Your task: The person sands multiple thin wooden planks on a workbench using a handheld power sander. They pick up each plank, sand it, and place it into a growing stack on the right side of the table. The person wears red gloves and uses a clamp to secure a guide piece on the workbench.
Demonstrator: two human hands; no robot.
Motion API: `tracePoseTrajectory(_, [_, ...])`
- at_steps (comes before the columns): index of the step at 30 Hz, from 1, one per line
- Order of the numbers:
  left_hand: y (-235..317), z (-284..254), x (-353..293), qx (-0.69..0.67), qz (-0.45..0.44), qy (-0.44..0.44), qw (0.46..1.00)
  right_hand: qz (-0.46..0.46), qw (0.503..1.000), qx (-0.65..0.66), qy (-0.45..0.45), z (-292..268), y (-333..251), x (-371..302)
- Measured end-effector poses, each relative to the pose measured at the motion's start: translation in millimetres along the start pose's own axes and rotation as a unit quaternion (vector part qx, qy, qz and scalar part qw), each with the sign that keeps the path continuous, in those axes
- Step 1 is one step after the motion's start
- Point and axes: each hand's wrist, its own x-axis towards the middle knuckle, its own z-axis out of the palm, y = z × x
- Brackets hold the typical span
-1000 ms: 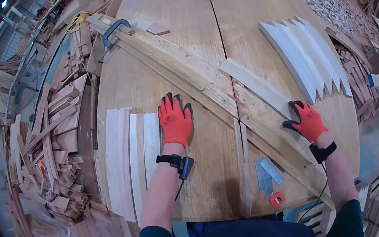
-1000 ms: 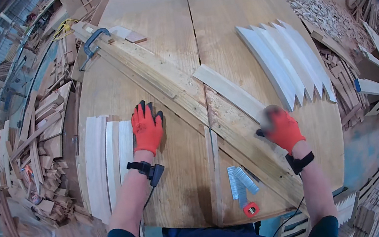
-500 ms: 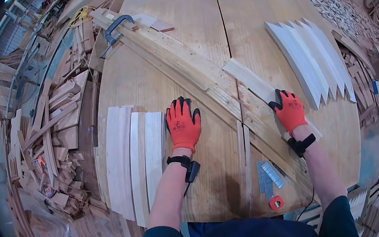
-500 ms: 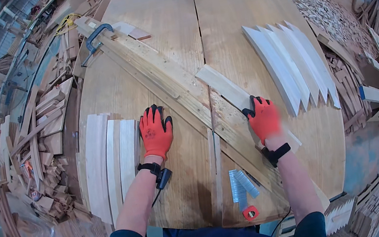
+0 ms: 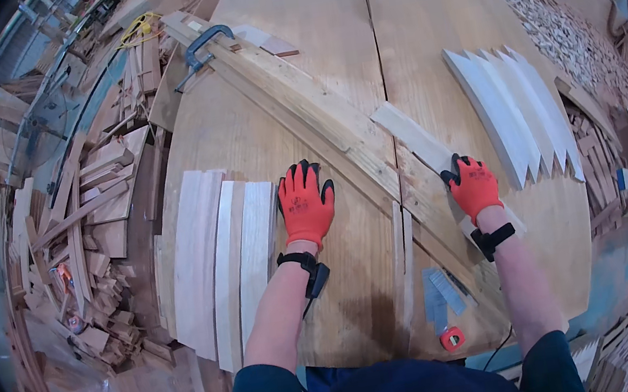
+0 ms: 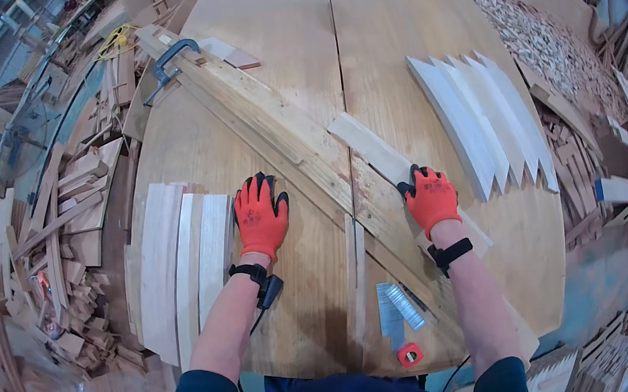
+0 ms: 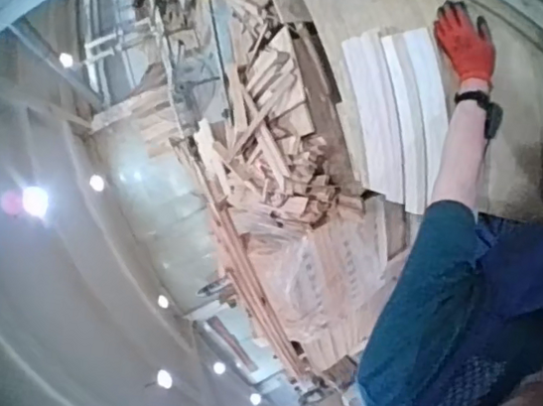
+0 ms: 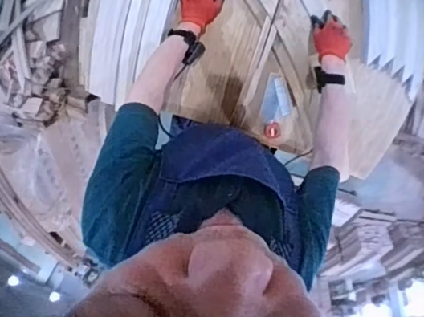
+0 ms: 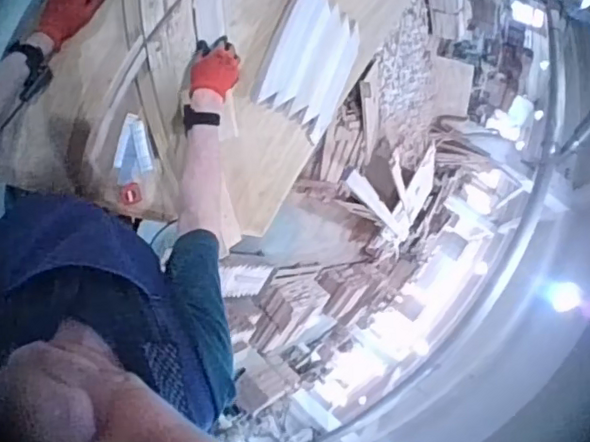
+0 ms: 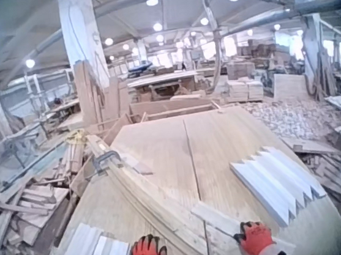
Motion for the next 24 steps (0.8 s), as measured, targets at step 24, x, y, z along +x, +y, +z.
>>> tracePoseTrajectory(24, [3.8,91.8,294.9,-0.031,0.004,0.024,0.999,0.026,0.997,-0.064,-0.031,-51.2,-8.5,327.0])
